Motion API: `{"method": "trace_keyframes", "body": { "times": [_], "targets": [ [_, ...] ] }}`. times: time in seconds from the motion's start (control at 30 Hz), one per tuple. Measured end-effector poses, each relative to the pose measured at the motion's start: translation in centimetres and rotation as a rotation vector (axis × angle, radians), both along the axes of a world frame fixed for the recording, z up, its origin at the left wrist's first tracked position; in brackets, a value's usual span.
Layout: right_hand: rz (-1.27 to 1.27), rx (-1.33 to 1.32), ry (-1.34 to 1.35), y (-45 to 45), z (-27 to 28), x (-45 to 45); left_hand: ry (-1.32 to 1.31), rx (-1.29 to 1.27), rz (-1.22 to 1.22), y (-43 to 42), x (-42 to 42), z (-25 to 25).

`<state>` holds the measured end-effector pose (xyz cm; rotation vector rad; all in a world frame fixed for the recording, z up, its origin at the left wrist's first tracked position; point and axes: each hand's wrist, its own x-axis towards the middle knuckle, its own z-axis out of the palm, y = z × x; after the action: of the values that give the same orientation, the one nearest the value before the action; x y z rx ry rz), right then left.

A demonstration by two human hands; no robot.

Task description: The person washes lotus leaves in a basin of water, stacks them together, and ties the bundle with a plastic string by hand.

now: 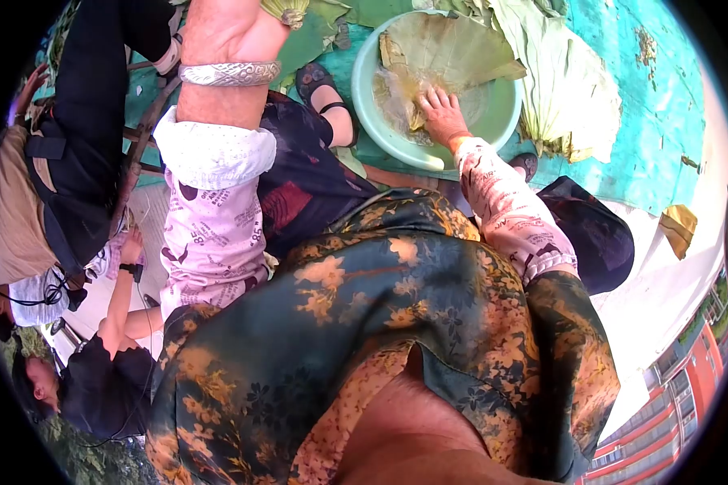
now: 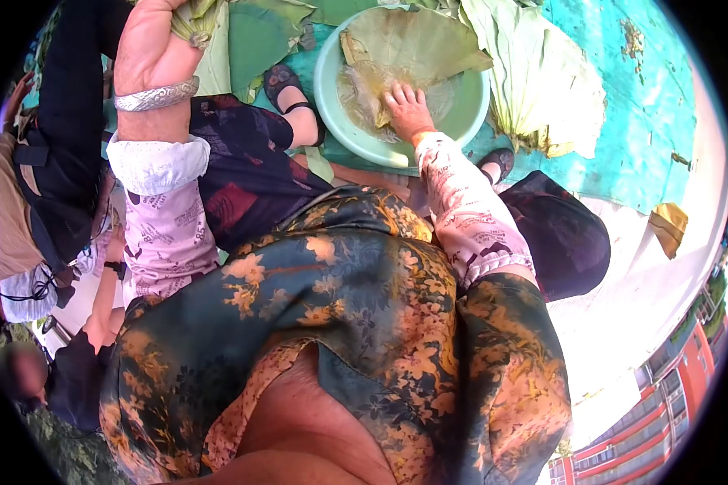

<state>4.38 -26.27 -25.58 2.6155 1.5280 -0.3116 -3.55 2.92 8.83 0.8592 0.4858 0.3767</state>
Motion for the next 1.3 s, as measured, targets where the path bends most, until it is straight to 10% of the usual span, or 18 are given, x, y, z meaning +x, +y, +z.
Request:
{"method": "trace_keyframes", "body": {
  "times": [0.8,1.23,1.3],
  "targets": [
    [-0.147,0.106,0.604,-0.8,1.1,-2.4,-0.056,-0.087,-0.013,0.2,2.9,-2.1],
    [-0.533,0.476,0.628,0.2,8.6,5.0,0.084,0.625,0.161,3.6,6.7,-9.7],
    [-0.539,0.591,0.647,0.1,9.2,7.1,0.322,1.771,-0.014,6.1,9.3,-15.6]
  ]
}}
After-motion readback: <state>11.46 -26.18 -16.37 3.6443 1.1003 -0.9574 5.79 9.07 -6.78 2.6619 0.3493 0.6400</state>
